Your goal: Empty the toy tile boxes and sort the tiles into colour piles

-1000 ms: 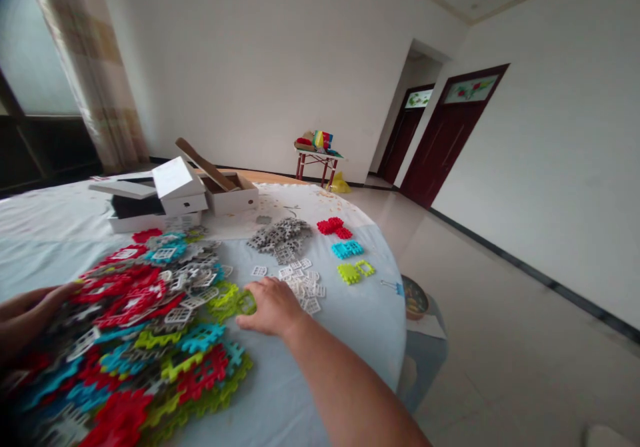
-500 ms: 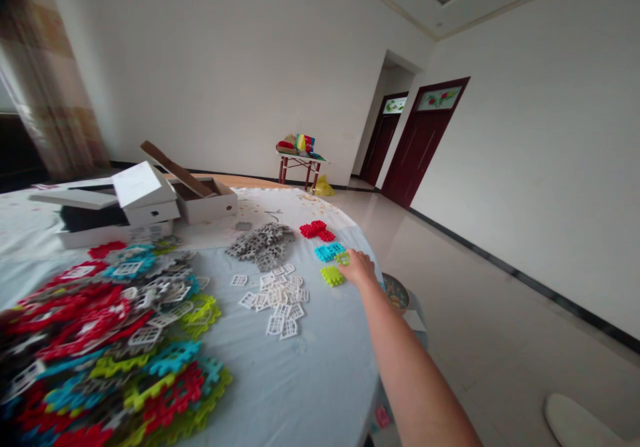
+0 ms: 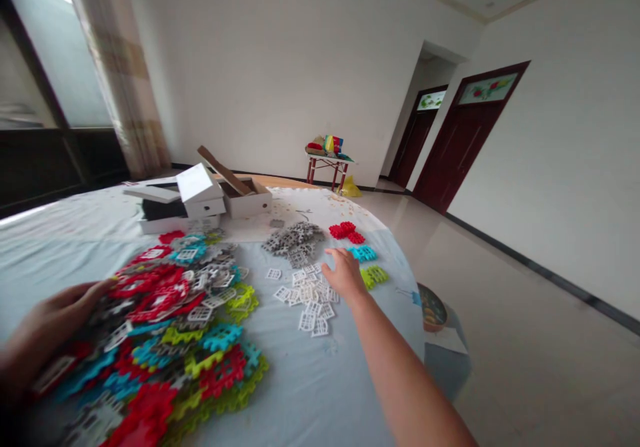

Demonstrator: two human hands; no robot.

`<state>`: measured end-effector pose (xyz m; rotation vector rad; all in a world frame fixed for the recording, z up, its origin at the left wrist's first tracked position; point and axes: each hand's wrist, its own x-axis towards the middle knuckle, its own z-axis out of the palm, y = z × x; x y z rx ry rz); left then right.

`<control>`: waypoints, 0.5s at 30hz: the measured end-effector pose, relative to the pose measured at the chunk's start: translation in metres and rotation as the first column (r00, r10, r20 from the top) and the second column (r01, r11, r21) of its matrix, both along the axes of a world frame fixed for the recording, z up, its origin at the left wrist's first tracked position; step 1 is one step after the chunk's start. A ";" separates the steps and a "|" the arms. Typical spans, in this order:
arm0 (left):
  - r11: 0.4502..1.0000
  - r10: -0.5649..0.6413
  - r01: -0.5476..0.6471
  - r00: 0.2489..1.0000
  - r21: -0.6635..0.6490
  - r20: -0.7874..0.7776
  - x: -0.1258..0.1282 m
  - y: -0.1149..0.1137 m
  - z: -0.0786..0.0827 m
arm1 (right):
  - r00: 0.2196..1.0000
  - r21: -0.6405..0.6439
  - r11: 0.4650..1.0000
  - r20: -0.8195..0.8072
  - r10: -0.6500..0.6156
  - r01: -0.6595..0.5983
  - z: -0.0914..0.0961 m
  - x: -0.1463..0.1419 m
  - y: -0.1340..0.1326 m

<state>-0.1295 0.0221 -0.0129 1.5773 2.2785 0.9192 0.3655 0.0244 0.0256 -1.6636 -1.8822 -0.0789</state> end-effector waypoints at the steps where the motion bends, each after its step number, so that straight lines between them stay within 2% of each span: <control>1: 0.999 0.005 -0.004 0.999 -0.037 0.036 0.004 -0.004 0.005 | 0.996 0.001 0.996 -0.025 0.087 -0.087 -0.001 -0.017 -0.001; 3: 0.995 0.013 -0.004 0.995 -0.095 0.102 0.010 -0.006 0.012 | 0.972 -0.014 0.974 -0.062 0.226 -0.227 -0.003 -0.052 -0.006; 8: 0.996 0.003 0.009 0.991 -0.087 0.137 0.009 -0.003 0.011 | 0.888 -0.084 0.884 -0.047 0.458 -0.460 -0.008 -0.118 -0.015; 11: 0.998 -0.010 0.018 0.992 -0.061 0.126 0.006 -0.002 0.008 | 0.843 -0.153 0.836 0.028 0.537 -0.528 -0.016 -0.137 -0.013; 15: 0.999 -0.011 0.017 0.993 -0.049 0.120 0.004 0.000 0.006 | 0.825 -0.193 0.826 0.105 0.555 -0.530 -0.024 -0.144 -0.011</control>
